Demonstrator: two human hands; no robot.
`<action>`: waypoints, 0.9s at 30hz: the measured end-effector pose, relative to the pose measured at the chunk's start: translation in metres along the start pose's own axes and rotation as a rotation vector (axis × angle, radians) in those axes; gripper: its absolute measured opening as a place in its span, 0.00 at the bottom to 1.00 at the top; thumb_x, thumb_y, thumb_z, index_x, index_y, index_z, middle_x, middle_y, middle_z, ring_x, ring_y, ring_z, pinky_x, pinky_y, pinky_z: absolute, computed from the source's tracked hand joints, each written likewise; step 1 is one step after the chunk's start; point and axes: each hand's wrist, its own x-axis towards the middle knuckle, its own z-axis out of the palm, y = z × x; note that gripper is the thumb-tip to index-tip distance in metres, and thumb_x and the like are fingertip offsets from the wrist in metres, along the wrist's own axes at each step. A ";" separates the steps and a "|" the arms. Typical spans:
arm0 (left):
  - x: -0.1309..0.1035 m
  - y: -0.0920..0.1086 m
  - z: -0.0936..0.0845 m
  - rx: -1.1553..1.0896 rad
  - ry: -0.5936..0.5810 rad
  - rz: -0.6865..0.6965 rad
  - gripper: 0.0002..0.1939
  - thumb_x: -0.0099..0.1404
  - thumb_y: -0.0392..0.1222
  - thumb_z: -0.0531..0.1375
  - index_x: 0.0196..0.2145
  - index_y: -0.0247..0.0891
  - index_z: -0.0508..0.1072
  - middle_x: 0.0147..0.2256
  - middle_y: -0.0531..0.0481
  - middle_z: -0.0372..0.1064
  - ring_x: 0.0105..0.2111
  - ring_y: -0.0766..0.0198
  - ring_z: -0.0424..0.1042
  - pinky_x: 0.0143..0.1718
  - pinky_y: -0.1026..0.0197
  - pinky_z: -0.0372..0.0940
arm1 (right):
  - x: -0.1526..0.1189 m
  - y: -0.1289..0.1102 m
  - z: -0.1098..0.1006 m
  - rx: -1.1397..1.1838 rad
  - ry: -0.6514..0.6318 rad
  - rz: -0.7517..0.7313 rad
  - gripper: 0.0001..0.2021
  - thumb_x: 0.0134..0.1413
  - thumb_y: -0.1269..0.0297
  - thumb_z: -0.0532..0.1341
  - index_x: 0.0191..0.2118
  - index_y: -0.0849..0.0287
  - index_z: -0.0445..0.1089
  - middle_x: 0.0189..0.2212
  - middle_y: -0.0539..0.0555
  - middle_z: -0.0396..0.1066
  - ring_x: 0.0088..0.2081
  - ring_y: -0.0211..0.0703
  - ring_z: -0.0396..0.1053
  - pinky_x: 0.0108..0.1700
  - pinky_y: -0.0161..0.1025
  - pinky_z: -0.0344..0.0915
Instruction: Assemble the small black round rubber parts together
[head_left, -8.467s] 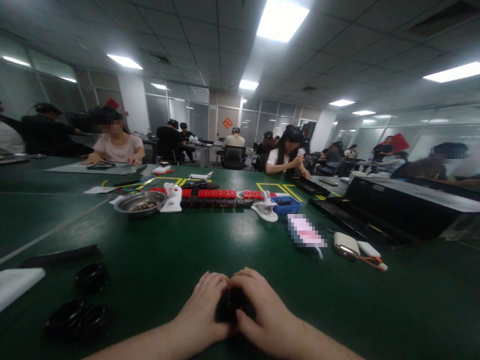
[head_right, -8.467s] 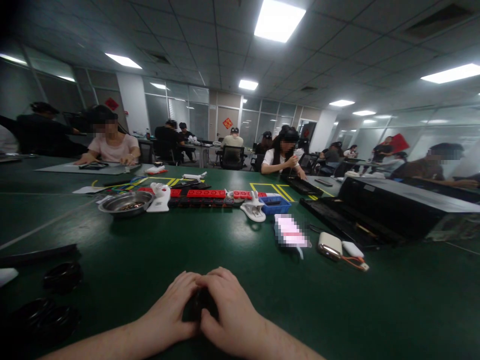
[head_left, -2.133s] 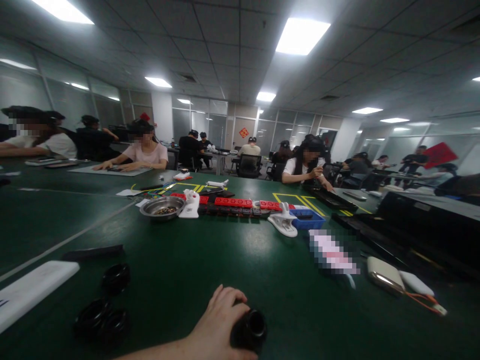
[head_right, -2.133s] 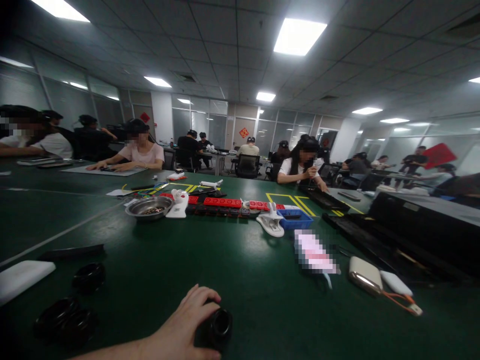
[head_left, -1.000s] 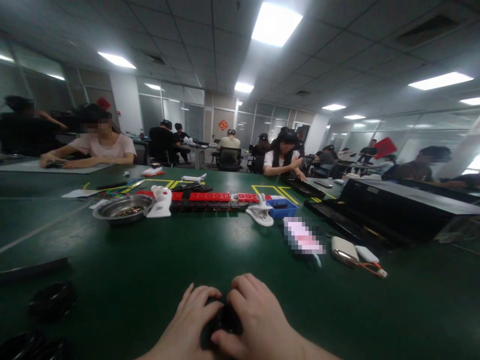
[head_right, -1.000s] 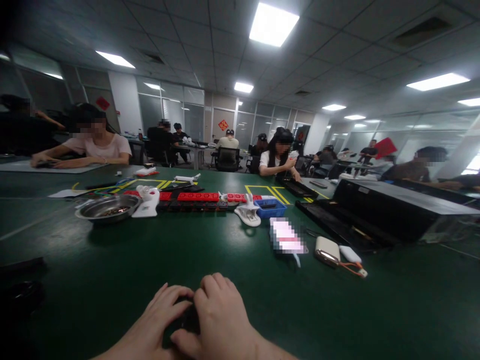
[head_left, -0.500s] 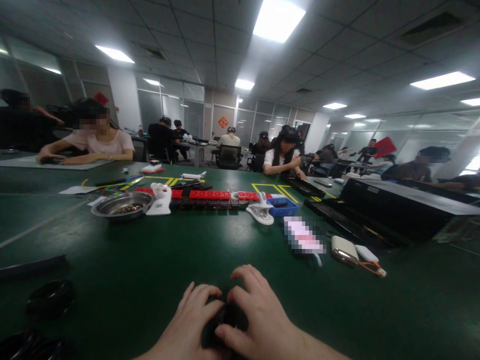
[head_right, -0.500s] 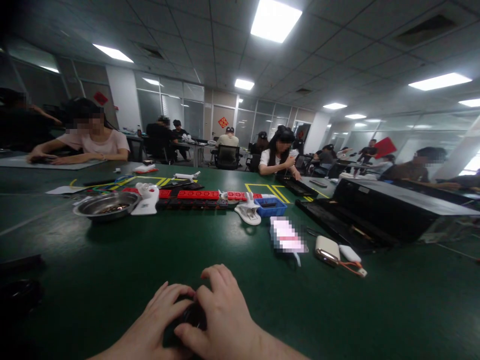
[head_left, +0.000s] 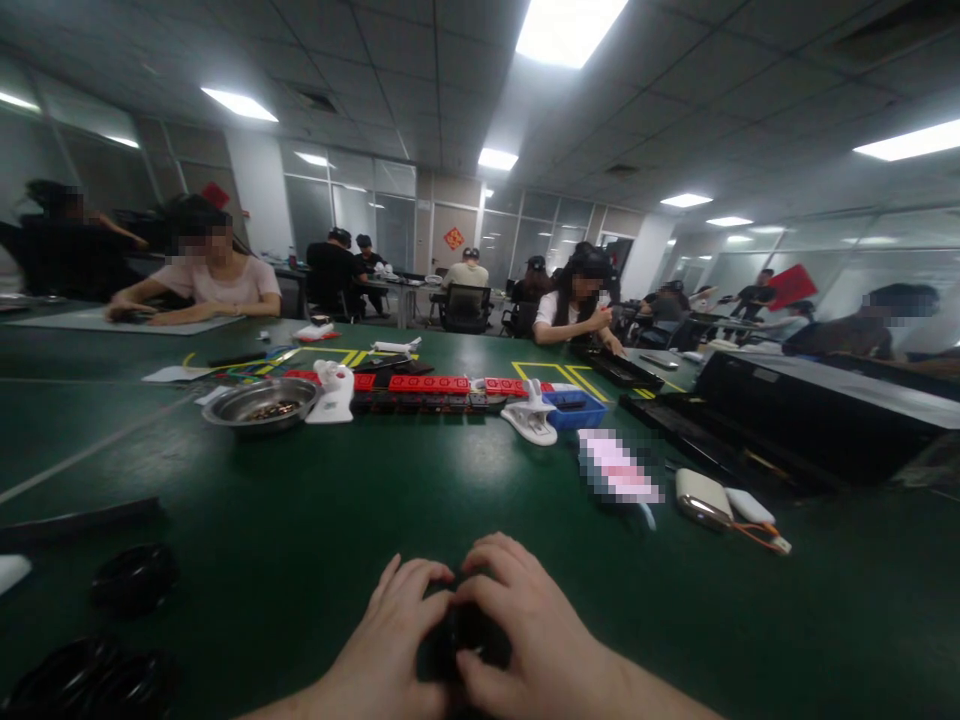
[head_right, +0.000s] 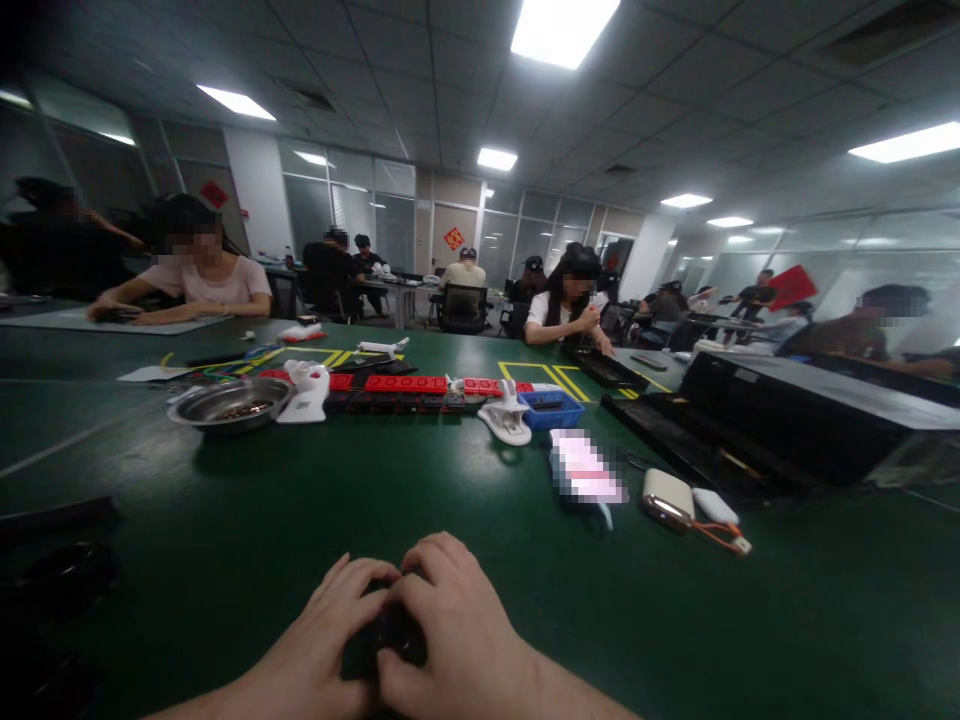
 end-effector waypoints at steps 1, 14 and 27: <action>0.000 0.000 0.000 0.001 0.005 -0.005 0.24 0.45 0.42 0.63 0.43 0.47 0.69 0.45 0.49 0.63 0.48 0.49 0.60 0.55 0.37 0.40 | 0.000 0.000 -0.001 0.030 -0.042 -0.062 0.16 0.40 0.68 0.59 0.41 0.56 0.67 0.44 0.54 0.63 0.49 0.49 0.57 0.54 0.46 0.51; -0.002 0.011 -0.007 0.011 0.005 -0.038 0.22 0.45 0.42 0.64 0.41 0.45 0.70 0.45 0.49 0.63 0.48 0.50 0.60 0.55 0.39 0.41 | -0.002 -0.003 0.003 -0.053 0.073 0.027 0.09 0.42 0.64 0.61 0.33 0.60 0.67 0.35 0.55 0.65 0.40 0.48 0.60 0.46 0.45 0.58; -0.002 0.012 -0.006 0.070 0.009 -0.031 0.22 0.45 0.42 0.64 0.40 0.43 0.71 0.44 0.48 0.63 0.48 0.49 0.60 0.55 0.38 0.39 | -0.003 0.001 0.014 -0.063 0.208 0.052 0.14 0.39 0.59 0.63 0.34 0.60 0.66 0.37 0.57 0.63 0.42 0.52 0.59 0.46 0.48 0.57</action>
